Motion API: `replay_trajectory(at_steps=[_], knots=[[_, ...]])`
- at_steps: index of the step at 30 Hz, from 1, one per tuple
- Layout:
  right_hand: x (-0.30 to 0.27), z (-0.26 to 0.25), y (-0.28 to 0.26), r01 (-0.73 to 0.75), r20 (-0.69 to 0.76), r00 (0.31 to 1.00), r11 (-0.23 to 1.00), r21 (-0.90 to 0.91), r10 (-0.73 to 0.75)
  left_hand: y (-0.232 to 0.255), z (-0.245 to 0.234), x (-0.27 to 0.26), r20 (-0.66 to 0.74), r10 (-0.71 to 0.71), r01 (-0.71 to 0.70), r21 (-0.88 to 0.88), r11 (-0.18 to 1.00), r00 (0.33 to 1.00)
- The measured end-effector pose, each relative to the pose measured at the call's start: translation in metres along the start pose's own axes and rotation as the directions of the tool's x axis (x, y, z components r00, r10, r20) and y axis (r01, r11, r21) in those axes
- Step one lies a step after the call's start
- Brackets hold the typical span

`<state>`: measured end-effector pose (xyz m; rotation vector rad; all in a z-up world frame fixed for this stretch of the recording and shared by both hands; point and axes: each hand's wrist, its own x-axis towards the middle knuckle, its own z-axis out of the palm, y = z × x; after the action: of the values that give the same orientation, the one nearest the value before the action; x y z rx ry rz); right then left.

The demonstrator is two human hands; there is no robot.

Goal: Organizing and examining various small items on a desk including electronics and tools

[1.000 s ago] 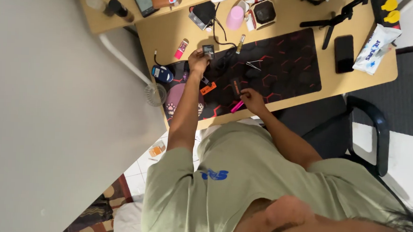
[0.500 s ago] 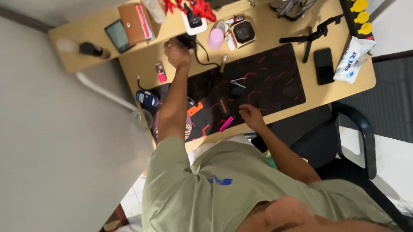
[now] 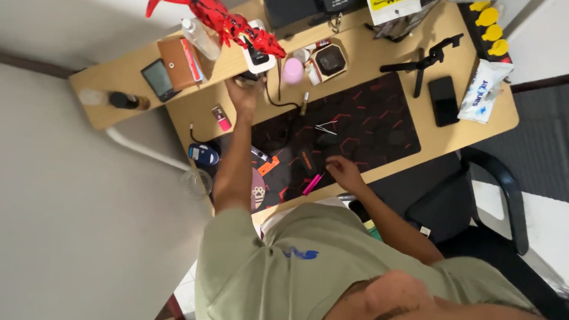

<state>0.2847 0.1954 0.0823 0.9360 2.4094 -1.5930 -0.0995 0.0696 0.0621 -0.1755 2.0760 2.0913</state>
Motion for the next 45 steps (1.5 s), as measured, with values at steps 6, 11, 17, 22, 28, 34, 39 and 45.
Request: replay_trajectory(at_steps=[6,11,17,22,28,34,39,45], knots=[[0.04,0.039,-0.057,0.116,0.035,0.992,0.983,0.14,-0.122,0.016,-0.037,-0.086,0.02,0.036,-0.031,-0.211,0.977,0.999],[0.035,0.024,-0.146,0.007,0.282,0.945,0.873,0.488,-0.164,0.133,-0.057,-0.184,0.231,-0.01,-0.023,0.141,0.99,0.973],[0.032,0.021,-0.184,0.321,0.173,0.895,0.863,0.39,-0.411,0.155,-0.088,-0.215,0.559,0.181,-0.499,0.491,0.714,0.809],[0.019,0.016,-0.214,-0.049,0.188,0.974,0.699,0.714,-0.124,0.217,-0.115,-0.165,0.376,0.098,-0.371,0.775,0.512,0.922],[0.032,0.031,-0.238,-0.046,0.115,0.992,0.678,0.733,-0.057,0.253,-0.127,-0.097,0.096,0.659,-0.361,0.89,0.279,0.746],[0.034,0.039,-0.297,0.036,0.019,0.997,0.681,0.732,-0.073,0.265,-0.102,-0.083,0.232,0.55,-0.447,0.844,0.296,0.802],[0.036,0.043,-0.313,0.039,0.034,0.996,0.72,0.693,-0.087,0.266,-0.086,-0.084,0.161,0.573,-0.406,0.853,0.33,0.804],[0.04,0.047,-0.315,0.044,-0.037,0.999,0.767,0.64,-0.026,0.26,-0.072,-0.081,0.066,0.68,-0.52,0.7,0.49,0.73]])
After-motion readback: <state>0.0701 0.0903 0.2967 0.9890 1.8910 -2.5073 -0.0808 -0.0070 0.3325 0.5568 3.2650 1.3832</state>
